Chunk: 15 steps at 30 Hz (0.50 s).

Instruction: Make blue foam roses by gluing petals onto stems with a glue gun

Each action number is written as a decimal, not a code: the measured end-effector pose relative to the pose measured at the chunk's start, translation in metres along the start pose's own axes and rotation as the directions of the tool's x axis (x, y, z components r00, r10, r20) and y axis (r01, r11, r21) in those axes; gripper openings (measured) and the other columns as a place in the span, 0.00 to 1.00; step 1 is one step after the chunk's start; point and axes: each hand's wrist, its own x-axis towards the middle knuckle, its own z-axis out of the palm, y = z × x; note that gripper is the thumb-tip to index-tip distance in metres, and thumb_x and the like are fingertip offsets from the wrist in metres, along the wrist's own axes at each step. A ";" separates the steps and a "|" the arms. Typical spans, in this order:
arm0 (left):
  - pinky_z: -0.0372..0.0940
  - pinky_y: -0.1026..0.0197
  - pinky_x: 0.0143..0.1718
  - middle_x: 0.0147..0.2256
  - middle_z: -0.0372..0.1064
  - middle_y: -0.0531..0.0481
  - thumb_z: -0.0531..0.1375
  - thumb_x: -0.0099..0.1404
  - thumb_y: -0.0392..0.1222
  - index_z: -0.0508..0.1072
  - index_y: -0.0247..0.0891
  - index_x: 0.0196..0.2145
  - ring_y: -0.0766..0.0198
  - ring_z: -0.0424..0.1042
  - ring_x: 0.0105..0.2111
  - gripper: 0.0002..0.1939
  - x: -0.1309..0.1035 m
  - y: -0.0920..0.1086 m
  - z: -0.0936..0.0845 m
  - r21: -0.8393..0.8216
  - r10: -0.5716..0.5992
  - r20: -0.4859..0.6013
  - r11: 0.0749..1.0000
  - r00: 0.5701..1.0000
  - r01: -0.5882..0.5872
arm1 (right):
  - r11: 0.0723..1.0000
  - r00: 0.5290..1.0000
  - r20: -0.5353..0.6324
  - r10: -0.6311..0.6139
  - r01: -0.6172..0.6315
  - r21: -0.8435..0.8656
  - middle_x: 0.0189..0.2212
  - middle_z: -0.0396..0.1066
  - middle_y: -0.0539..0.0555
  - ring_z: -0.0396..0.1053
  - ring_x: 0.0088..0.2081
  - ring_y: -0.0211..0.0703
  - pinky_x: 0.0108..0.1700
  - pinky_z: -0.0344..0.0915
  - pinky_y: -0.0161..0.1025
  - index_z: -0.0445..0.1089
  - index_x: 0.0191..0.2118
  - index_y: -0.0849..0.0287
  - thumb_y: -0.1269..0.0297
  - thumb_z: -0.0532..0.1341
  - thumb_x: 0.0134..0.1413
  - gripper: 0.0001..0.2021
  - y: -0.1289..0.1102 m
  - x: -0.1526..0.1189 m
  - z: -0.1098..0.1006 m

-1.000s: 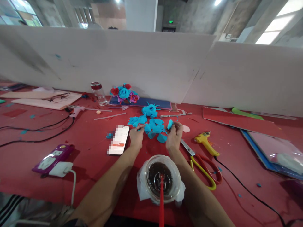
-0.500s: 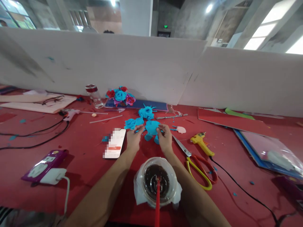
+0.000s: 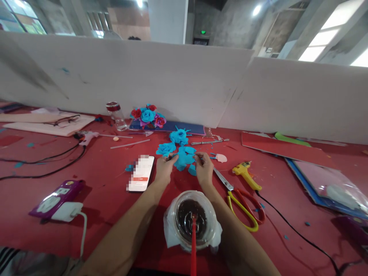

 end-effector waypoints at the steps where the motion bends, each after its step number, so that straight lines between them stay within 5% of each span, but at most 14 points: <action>1: 0.47 0.64 0.21 0.14 0.55 0.60 0.70 0.45 0.46 0.69 0.36 0.21 0.73 0.50 0.17 0.14 0.001 0.000 0.000 -0.042 -0.028 -0.009 0.999 1.000 0.028 | 0.997 0.999 -0.044 -0.023 0.020 -0.068 0.34 0.74 0.56 0.70 0.38 0.48 0.43 0.64 0.45 0.71 0.37 0.57 0.62 0.56 0.55 0.09 -0.002 0.001 -0.002; 5: 0.44 0.64 0.19 0.14 0.52 0.62 0.72 0.40 0.46 0.68 0.35 0.21 0.76 0.47 0.15 0.18 -0.002 0.001 0.004 -0.178 -0.069 0.024 0.981 0.997 0.073 | 0.961 0.987 -0.018 -0.159 0.151 -0.232 0.44 0.74 0.58 0.65 0.50 0.51 0.55 0.57 0.50 0.74 0.39 0.56 0.61 0.57 0.55 0.10 -0.015 -0.001 -0.005; 10: 0.54 0.64 0.23 0.20 0.64 0.57 0.74 0.36 0.45 0.72 0.34 0.23 0.73 0.58 0.19 0.19 -0.010 0.005 0.013 -0.266 -0.066 0.120 0.959 0.991 0.097 | 0.983 0.957 0.288 -0.031 0.081 -0.166 0.31 0.77 0.51 0.71 0.38 0.44 0.45 0.64 0.41 0.74 0.33 0.55 0.59 0.59 0.54 0.09 -0.028 -0.007 -0.001; 15: 0.53 0.66 0.22 0.19 0.62 0.59 0.74 0.36 0.43 0.70 0.34 0.22 0.75 0.57 0.19 0.20 -0.009 0.003 0.013 -0.266 -0.083 0.101 0.958 0.991 0.107 | 0.987 0.978 0.205 0.035 -0.001 -0.164 0.27 0.76 0.51 0.72 0.32 0.42 0.38 0.65 0.37 0.73 0.31 0.57 0.60 0.58 0.54 0.09 -0.035 0.006 -0.022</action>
